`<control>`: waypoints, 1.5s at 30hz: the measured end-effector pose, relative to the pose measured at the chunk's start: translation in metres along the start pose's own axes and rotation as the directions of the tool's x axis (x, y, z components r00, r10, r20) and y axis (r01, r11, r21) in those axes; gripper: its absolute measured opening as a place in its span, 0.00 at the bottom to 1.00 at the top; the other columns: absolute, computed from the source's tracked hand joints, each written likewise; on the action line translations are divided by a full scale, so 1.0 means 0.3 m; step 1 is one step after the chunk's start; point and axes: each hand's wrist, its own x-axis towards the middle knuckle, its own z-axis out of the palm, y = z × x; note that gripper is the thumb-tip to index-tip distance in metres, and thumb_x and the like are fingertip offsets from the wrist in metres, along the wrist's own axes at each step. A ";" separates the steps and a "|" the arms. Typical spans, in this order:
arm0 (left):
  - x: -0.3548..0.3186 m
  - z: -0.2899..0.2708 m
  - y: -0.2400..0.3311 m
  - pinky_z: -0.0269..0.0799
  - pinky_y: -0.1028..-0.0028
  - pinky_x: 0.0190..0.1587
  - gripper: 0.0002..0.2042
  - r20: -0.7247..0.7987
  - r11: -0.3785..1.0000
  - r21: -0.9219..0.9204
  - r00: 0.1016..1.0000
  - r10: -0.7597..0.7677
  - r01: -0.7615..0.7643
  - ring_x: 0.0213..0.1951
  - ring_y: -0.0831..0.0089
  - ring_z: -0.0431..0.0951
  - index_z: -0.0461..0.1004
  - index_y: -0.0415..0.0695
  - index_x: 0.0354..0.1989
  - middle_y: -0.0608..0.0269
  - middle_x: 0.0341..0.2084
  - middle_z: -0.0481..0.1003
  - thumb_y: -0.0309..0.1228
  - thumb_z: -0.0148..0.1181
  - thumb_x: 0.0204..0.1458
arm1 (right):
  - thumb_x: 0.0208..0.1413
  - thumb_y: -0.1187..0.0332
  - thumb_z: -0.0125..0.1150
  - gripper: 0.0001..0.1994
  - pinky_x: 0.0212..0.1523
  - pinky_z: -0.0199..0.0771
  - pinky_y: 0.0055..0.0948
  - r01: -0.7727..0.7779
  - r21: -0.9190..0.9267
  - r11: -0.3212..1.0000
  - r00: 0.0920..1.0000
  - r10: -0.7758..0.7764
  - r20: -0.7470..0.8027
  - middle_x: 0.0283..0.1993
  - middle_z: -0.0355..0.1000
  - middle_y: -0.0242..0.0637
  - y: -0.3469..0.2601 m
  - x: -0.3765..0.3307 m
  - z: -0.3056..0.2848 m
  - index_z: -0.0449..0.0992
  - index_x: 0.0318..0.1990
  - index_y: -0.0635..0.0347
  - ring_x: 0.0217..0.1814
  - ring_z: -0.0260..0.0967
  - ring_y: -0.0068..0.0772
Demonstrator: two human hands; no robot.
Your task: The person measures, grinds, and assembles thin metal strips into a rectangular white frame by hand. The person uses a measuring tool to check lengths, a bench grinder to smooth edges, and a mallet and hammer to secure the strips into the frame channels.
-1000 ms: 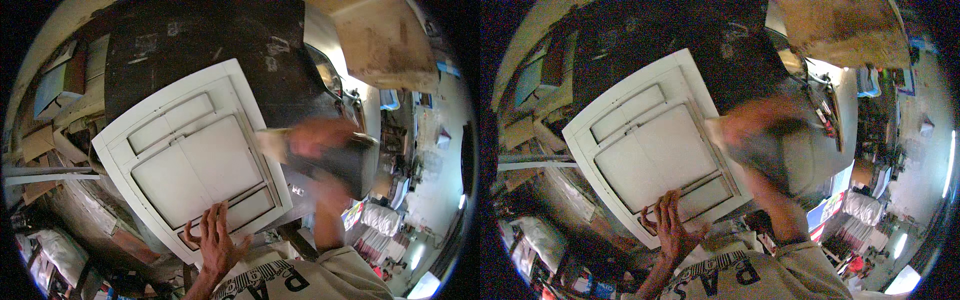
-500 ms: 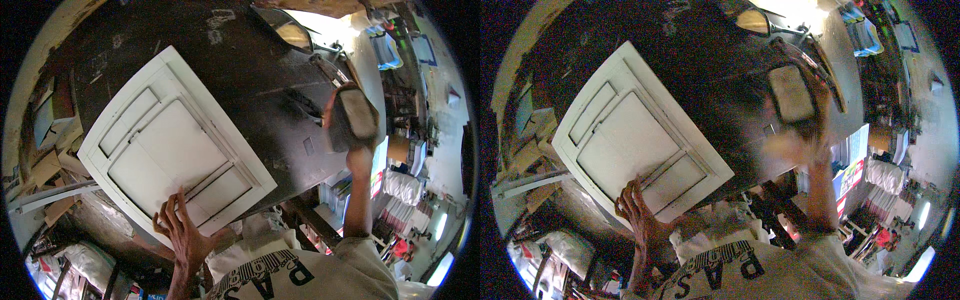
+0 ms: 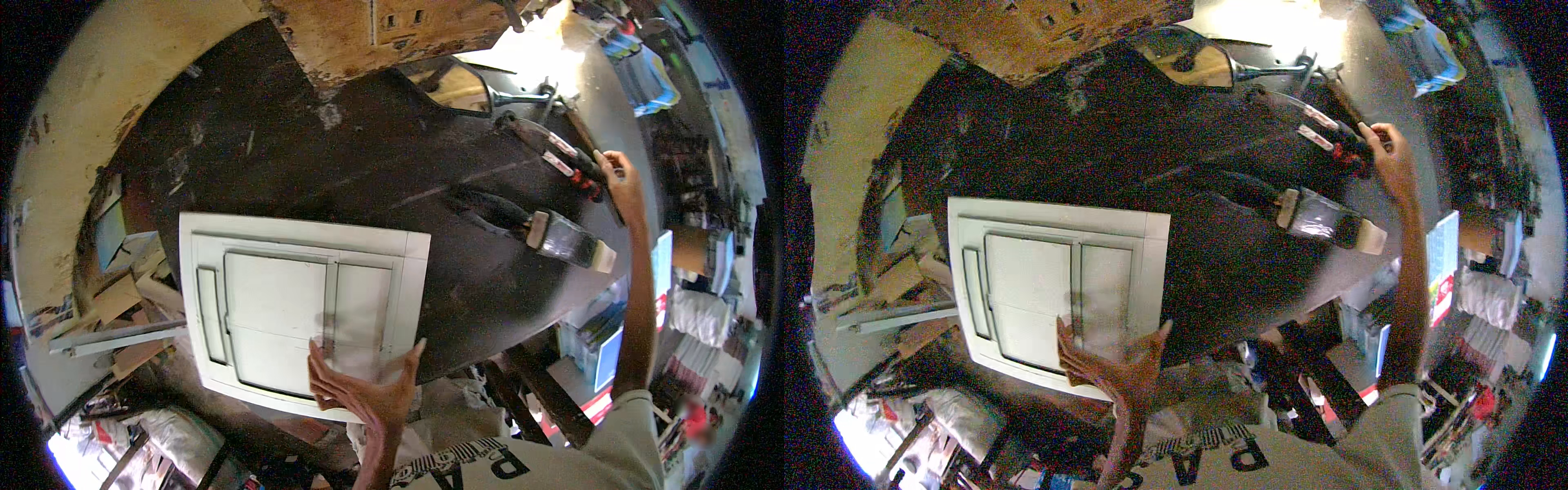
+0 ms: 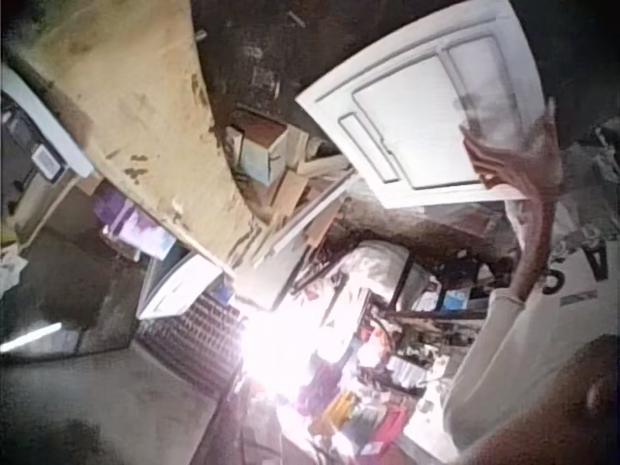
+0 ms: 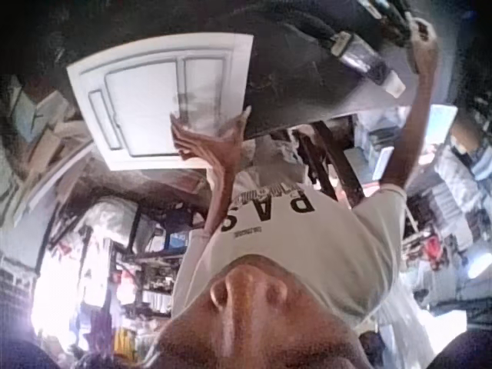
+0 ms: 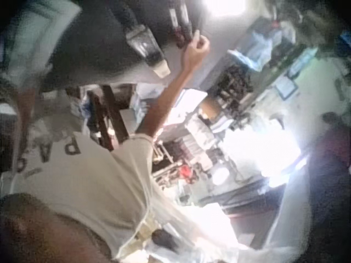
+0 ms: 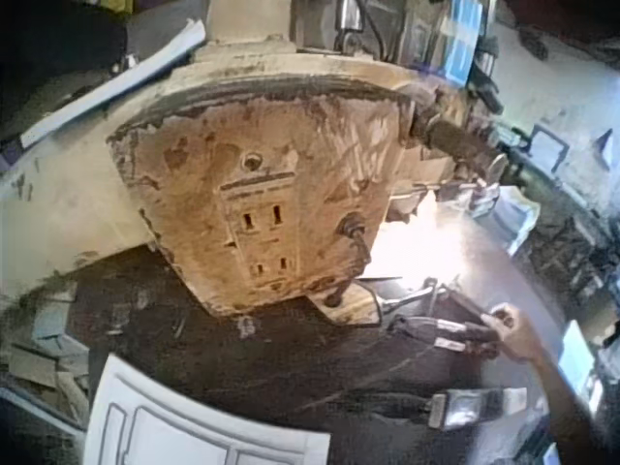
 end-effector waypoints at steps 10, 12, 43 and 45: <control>0.174 -0.078 -0.066 0.56 0.59 0.58 0.40 0.016 0.972 -0.135 0.981 0.196 -0.192 0.52 0.59 0.69 0.59 0.40 0.65 0.52 0.50 0.70 0.47 0.70 0.47 | 0.66 0.62 0.52 0.13 0.28 0.64 0.27 0.408 -0.325 0.853 0.889 -0.452 -0.073 0.27 0.66 0.32 -0.082 -0.041 -0.061 0.70 0.49 0.61 0.26 0.64 0.21; 0.219 -0.071 -0.071 0.57 0.59 0.59 0.40 0.046 0.967 -0.142 0.974 0.220 -0.212 0.52 0.59 0.70 0.60 0.40 0.64 0.52 0.50 0.71 0.48 0.70 0.46 | 0.68 0.57 0.47 0.16 0.22 0.60 0.23 0.061 0.112 0.992 0.997 -0.055 -0.060 0.25 0.64 0.29 -0.230 -0.253 -0.014 0.71 0.50 0.59 0.23 0.62 0.17; 0.276 0.002 -0.060 0.58 0.56 0.58 0.25 -0.056 0.875 -0.222 0.901 0.429 -0.430 0.57 0.50 0.68 0.67 0.44 0.44 0.47 0.52 0.70 0.50 0.68 0.48 | 0.69 0.50 0.43 0.16 0.10 0.53 0.22 -0.790 0.474 0.388 0.600 0.335 0.727 0.16 0.59 0.24 -0.861 -0.833 0.231 0.65 0.42 0.54 0.11 0.55 0.17; 0.274 0.001 -0.050 0.58 0.56 0.59 0.26 -0.048 0.879 -0.224 0.906 0.421 -0.420 0.56 0.50 0.68 0.67 0.44 0.43 0.47 0.52 0.71 0.51 0.68 0.48 | 0.69 0.50 0.43 0.17 0.10 0.53 0.22 -0.761 0.540 0.361 0.648 0.377 0.661 0.16 0.59 0.23 -0.851 -0.859 0.252 0.65 0.42 0.56 0.11 0.55 0.17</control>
